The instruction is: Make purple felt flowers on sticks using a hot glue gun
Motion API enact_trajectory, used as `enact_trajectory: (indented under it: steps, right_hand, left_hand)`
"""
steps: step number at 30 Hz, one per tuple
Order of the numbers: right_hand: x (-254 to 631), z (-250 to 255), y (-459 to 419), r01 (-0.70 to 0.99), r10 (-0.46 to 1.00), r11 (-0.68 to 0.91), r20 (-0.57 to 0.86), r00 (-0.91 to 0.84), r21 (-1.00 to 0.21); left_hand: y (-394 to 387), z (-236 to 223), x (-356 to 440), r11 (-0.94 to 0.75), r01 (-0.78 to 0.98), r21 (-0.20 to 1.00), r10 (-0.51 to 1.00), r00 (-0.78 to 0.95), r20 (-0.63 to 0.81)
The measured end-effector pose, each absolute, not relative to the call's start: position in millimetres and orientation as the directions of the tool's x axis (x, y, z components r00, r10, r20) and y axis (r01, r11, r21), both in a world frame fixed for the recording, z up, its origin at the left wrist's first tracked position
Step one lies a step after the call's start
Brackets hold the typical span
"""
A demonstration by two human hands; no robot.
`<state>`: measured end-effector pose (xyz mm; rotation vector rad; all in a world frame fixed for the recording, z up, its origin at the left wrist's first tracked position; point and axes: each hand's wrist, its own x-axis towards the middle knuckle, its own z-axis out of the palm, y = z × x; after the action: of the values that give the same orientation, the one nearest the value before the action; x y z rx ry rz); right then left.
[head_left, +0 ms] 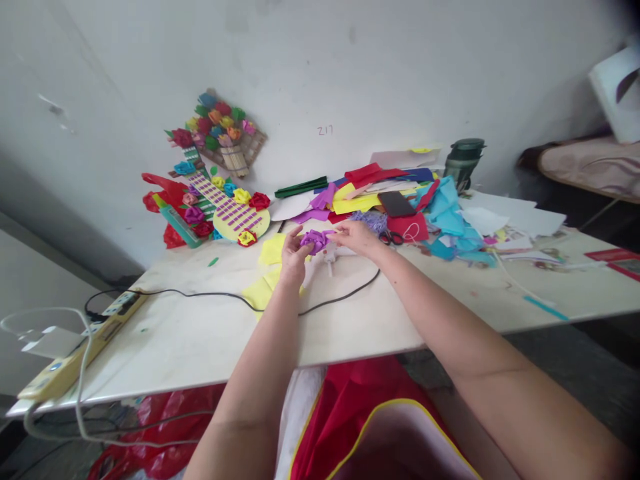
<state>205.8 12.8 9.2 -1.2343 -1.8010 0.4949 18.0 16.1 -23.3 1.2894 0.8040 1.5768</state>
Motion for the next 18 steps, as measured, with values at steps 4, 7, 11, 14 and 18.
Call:
enact_trajectory:
  steps: [4,7,11,14,18]
  right_hand:
    - [203.5,11.5,10.1,0.466,0.906,0.419,0.394,-0.157,-0.779]
    - [202.0,12.3,10.6,0.395,0.906,0.418,0.41,-0.109,-0.818]
    - [202.6,14.7,10.7,0.448,0.894,0.426,0.442,-0.074,-0.786]
    - [203.1,16.9,9.2,0.489,0.887,0.431,0.455,-0.076,-0.759]
    - [202.8,18.2,7.8,0.47,0.883,0.447,0.46,-0.095,-0.761]
  left_hand:
    - [14.5,-23.1,21.2,-0.332,-0.283,0.9,0.938,0.0,0.346]
    - [10.5,-21.0,23.7,-0.286,-0.317,0.904,0.947,0.049,0.316]
    - [4.7,-18.0,25.3,-0.209,-0.297,0.932,0.954,0.148,0.261]
    - [2.4,-16.1,24.8,-0.189,-0.255,0.948,0.943,0.221,0.247]
    - [0.2,-12.7,23.3,-0.154,-0.296,0.943,0.933,0.269,0.237]
